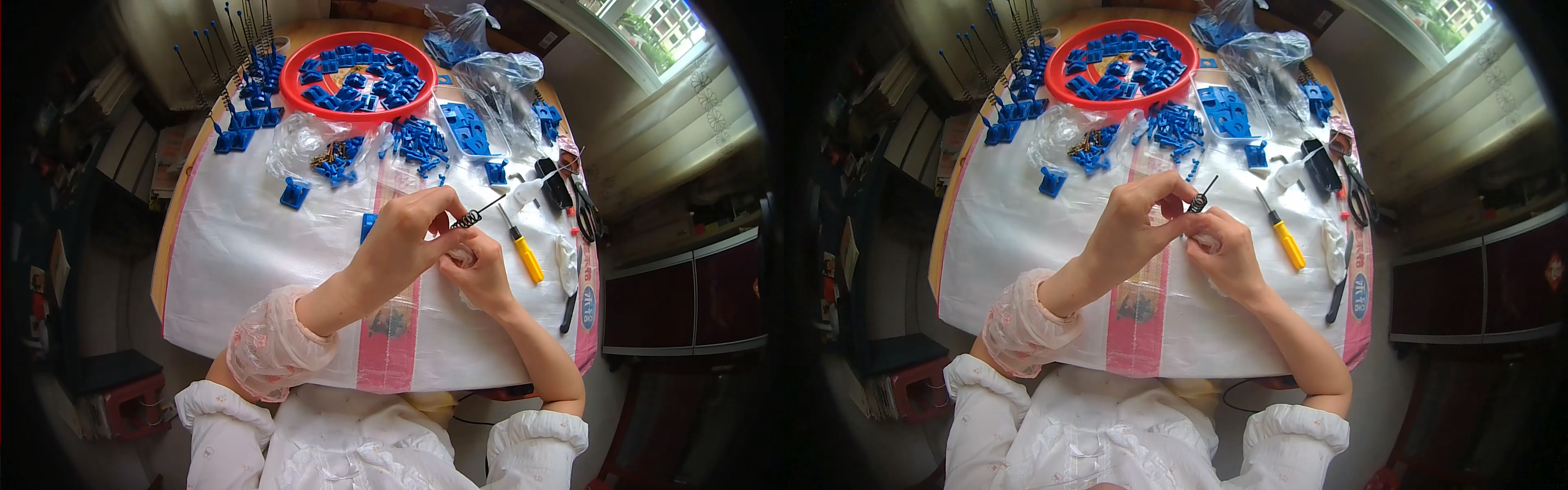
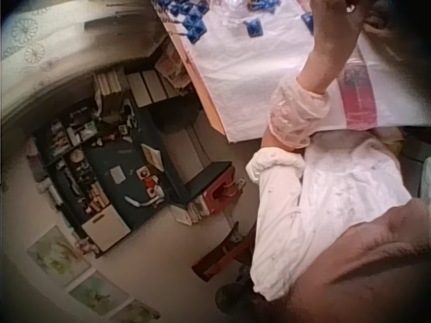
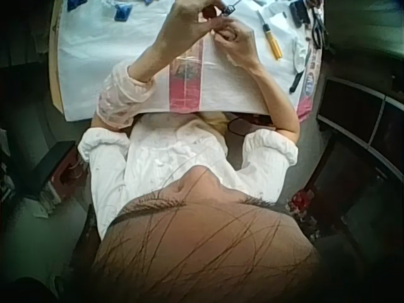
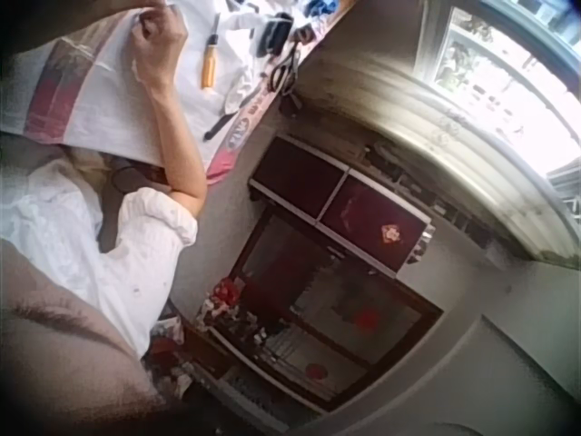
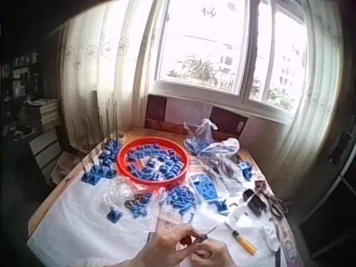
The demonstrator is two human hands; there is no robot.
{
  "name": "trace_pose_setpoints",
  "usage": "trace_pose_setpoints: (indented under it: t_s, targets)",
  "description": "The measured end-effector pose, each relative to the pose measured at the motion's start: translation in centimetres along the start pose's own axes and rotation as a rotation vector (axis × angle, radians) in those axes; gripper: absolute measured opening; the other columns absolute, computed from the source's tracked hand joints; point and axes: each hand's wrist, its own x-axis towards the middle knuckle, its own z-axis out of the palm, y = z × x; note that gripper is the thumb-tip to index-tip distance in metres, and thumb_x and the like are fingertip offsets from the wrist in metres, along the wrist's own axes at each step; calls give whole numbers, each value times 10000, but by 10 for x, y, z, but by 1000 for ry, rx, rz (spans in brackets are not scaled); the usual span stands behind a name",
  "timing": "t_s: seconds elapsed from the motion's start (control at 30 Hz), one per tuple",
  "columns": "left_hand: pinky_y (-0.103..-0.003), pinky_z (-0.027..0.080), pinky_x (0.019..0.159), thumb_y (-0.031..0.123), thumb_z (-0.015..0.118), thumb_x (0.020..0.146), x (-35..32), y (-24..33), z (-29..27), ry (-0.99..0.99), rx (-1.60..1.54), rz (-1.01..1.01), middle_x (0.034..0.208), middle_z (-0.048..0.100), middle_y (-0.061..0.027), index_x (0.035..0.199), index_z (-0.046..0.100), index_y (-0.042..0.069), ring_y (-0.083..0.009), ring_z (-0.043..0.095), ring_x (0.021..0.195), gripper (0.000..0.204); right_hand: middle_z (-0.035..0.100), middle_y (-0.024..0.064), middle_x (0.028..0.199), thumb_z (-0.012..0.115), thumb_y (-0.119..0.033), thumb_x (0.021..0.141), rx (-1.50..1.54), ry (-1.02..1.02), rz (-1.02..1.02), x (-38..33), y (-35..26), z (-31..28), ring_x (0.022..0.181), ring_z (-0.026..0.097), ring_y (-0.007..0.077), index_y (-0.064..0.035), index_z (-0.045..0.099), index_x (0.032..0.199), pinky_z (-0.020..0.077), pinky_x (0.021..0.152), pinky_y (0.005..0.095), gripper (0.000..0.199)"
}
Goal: Manually assemble small blue plastic housings onto metal wire and spring components.
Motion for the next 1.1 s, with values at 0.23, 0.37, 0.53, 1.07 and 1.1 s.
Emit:
trace_pose_setpoints:
  t_s: [0.23,0.37,0.53,1.07,1.1]
  targets:
    - [-268,497,628,58,767,783,-1,1,0,-9,7,0,756,642,-60,904,626,-1,-136,631,678,195,626,108,840,667,37,742,-49,8,-55,1,-3,0,744,650,230,11,657,929,506,663,316,189]
    - [-268,495,628,51,766,779,-1,2,0,-15,0,-7,755,640,-61,908,628,-1,-137,629,677,196,632,107,846,665,39,742,-27,10,-34,0,-2,0,757,659,232,9,659,928,509,666,313,189]
    - [-273,494,627,42,763,774,-1,0,-1,-3,14,5,747,637,-60,917,629,-1,-140,627,677,201,628,103,838,663,41,741,-15,2,-32,1,-1,1,738,650,220,8,669,945,509,661,311,206]
    - [-293,477,600,56,761,791,-1,-1,-3,-11,62,45,753,637,-81,946,660,-8,-160,621,646,196,624,97,829,683,19,761,44,74,4,1,12,-4,742,638,160,19,618,887,491,641,276,142]
    - [-294,478,600,48,755,793,-1,-1,-2,-13,58,50,759,638,-82,949,659,-10,-162,620,644,192,624,99,830,682,24,760,49,60,12,1,13,-4,744,641,161,21,615,888,498,644,276,145]
